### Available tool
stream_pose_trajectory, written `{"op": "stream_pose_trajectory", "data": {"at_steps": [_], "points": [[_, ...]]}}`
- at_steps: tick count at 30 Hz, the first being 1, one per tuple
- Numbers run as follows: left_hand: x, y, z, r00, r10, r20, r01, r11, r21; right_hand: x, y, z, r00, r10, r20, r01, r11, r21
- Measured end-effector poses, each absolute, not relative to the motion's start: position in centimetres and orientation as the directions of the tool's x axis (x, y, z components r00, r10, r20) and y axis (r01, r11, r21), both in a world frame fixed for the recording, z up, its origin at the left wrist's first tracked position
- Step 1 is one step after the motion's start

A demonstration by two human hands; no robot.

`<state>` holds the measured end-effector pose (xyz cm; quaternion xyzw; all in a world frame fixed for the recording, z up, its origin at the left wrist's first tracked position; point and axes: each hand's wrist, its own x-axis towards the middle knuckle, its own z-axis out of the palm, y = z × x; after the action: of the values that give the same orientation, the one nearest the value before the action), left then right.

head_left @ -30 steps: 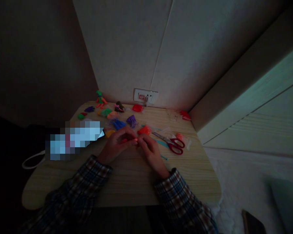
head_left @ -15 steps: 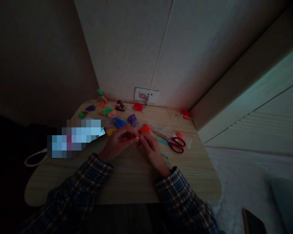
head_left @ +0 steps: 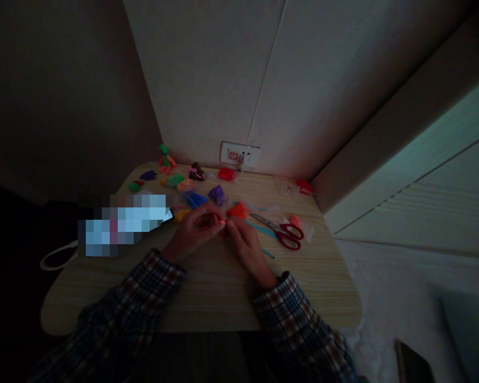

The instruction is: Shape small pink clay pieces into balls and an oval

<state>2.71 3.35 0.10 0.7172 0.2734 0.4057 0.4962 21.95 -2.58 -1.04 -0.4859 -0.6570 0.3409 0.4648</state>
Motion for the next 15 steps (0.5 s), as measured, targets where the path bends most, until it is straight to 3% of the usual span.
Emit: {"op": "stream_pose_trajectory", "data": {"at_steps": [15], "points": [[2.53, 3.67, -0.09, 0.452, 0.867, 0.211, -0.023, -0.225, 0.974, 22.21, -2.67, -1.28, 0.002, 0.946, 0.323, 0.446, 0.288, -0.847]]}}
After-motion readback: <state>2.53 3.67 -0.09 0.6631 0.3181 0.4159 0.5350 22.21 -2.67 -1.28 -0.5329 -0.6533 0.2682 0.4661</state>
